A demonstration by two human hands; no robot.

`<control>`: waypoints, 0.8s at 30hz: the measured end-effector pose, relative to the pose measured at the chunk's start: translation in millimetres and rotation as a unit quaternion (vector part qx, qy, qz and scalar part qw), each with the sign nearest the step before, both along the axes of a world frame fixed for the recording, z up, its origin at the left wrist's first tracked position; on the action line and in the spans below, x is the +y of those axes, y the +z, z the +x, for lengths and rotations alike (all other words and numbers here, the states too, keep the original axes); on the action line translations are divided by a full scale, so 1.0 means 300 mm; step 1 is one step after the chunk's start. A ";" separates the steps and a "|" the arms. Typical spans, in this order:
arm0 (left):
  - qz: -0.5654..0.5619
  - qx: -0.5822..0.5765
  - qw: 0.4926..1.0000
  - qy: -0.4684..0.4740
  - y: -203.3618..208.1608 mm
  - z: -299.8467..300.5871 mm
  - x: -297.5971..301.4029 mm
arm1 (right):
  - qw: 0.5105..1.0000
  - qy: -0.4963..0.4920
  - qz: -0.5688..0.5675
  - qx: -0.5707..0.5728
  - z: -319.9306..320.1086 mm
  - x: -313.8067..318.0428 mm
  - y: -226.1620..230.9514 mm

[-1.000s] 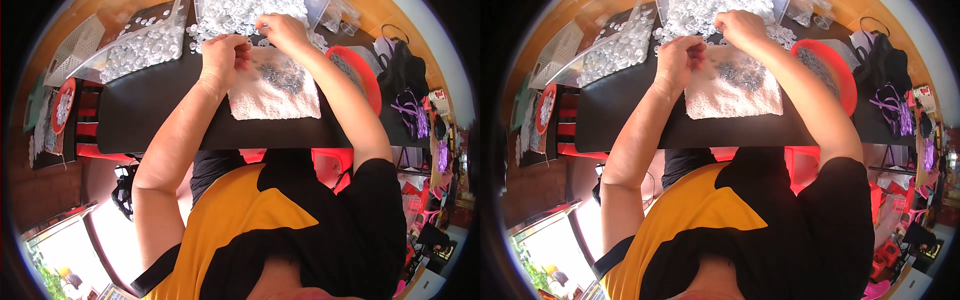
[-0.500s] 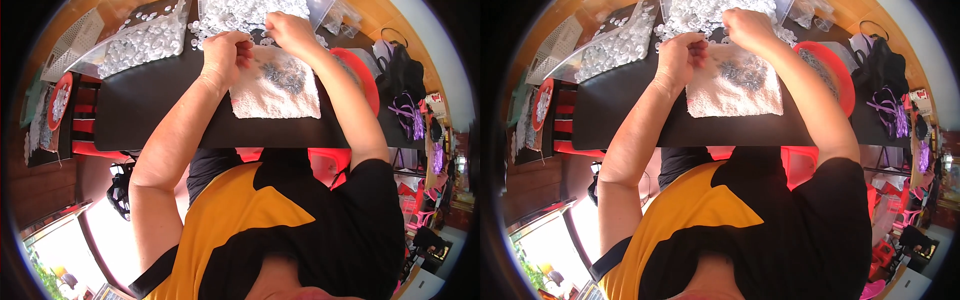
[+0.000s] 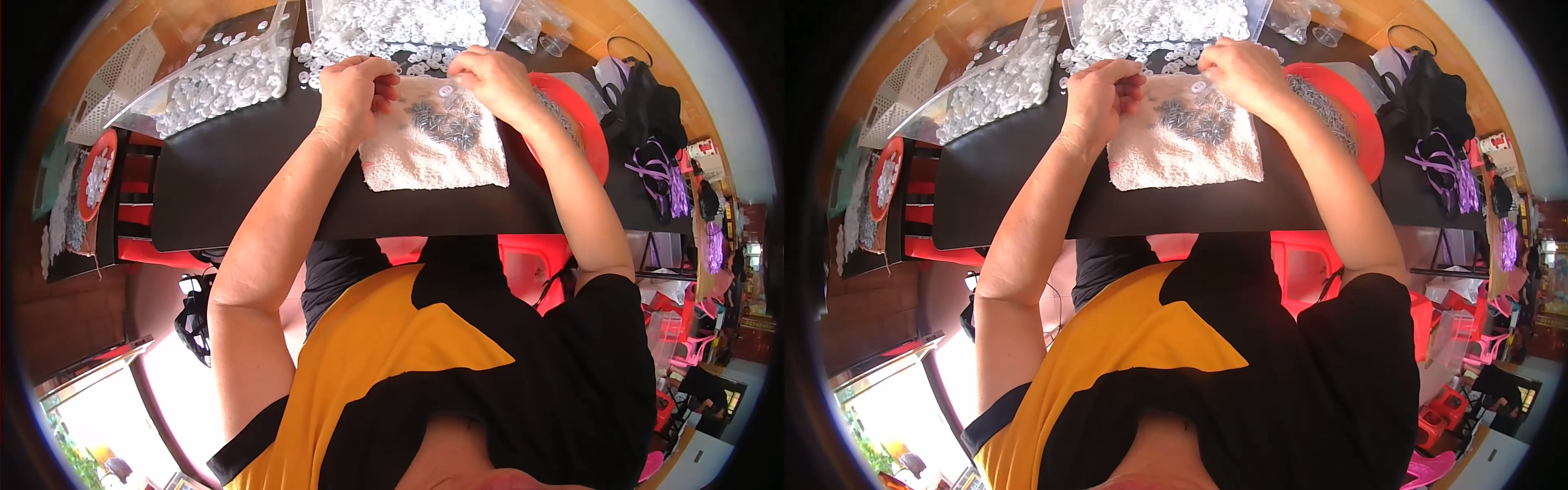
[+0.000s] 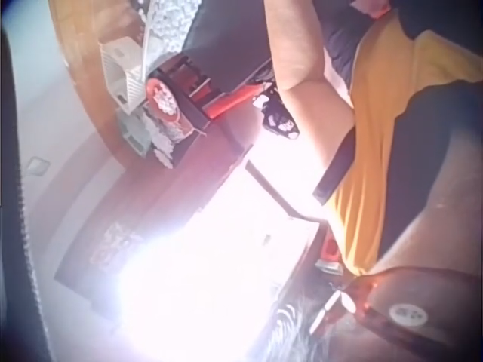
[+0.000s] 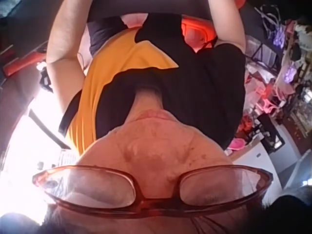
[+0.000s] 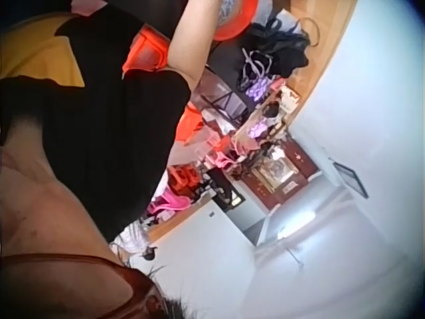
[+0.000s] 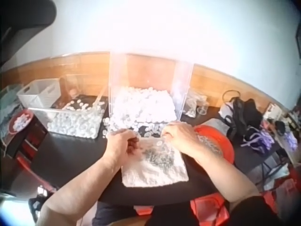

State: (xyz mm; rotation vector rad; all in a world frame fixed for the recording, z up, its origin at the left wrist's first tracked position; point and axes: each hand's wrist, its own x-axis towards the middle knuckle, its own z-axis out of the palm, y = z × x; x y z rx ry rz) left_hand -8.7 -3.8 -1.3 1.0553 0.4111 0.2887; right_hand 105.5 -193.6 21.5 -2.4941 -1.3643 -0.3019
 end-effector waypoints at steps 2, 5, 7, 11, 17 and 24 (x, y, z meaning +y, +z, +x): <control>0.011 0.001 1.000 -0.004 0.004 0.001 -0.005 | 1.000 0.011 -0.028 0.000 -0.008 0.012 -0.010; 0.019 -0.016 1.000 -0.015 0.002 0.002 -0.007 | 0.998 0.037 -0.041 0.008 -0.005 0.011 -0.018; 0.020 -0.033 0.999 -0.033 0.002 -0.004 -0.007 | 0.995 0.042 -0.089 0.021 -0.002 0.017 0.003; 0.005 -0.052 0.996 -0.073 0.008 -0.011 -0.007 | 0.994 0.026 -0.102 0.016 -0.008 0.022 0.010; 0.001 -0.076 0.993 -0.089 0.025 -0.023 -0.016 | 0.824 0.033 0.323 0.464 -0.048 0.045 0.039; -0.020 -0.070 0.995 -0.074 0.031 -0.024 -0.033 | 0.757 0.008 0.402 0.514 -0.133 0.095 0.007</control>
